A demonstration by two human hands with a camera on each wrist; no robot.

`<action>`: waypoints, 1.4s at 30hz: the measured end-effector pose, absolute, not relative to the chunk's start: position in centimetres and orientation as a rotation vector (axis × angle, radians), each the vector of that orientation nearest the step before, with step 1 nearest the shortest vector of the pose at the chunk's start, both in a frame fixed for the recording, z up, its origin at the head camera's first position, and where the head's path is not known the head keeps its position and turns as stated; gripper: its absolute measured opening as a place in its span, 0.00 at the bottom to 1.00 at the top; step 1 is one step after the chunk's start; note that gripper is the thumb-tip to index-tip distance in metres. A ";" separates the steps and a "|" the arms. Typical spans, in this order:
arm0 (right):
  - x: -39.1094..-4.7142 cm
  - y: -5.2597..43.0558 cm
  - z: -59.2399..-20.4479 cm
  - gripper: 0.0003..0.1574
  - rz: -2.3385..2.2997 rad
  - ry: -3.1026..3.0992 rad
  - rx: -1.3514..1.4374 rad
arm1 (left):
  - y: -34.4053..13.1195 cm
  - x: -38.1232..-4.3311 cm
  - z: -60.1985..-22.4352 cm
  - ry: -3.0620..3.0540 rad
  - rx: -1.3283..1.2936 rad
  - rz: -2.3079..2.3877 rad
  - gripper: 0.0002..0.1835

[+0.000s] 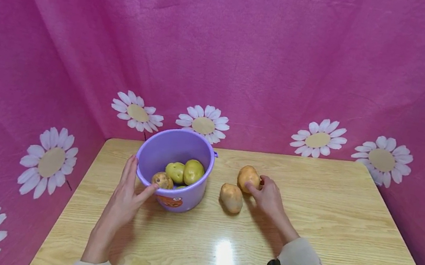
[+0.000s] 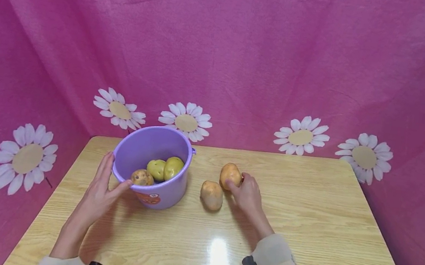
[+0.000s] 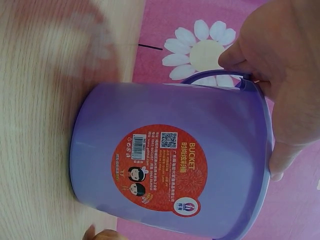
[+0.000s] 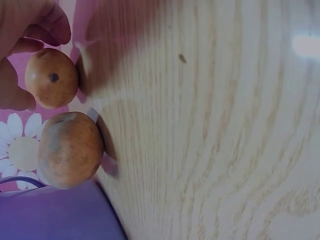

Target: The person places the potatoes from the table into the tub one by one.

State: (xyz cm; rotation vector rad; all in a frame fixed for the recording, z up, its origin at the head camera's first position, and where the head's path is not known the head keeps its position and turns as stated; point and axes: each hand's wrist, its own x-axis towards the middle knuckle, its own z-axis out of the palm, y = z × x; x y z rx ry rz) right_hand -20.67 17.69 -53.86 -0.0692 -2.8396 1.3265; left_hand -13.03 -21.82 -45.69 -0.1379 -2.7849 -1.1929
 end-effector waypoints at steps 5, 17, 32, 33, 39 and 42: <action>-20.9 17.4 -54.4 0.44 1.323 -2.843 -0.108 | -21.8 -13.0 -45.6 -2.780 -0.146 -1.191 0.53; -21.1 16.9 -54.7 0.40 1.322 -2.839 -0.124 | -21.8 -13.0 -45.7 -2.782 -0.143 -1.181 0.53; -20.8 17.0 -54.6 0.40 1.428 -2.795 -0.144 | -21.7 -13.0 -45.7 -2.783 -0.134 -1.188 0.53; -20.8 17.0 -54.6 0.40 1.447 -2.786 -0.157 | -21.7 -13.0 -45.7 -2.783 -0.134 -1.188 0.53; -21.1 17.3 -54.0 0.41 1.459 -2.753 -0.194 | -21.8 -13.0 -45.8 -2.768 -0.150 -1.191 0.53; -21.3 17.5 -53.5 0.42 1.427 -2.749 -0.188 | -21.8 -13.0 -45.9 -2.741 -0.173 -1.199 0.52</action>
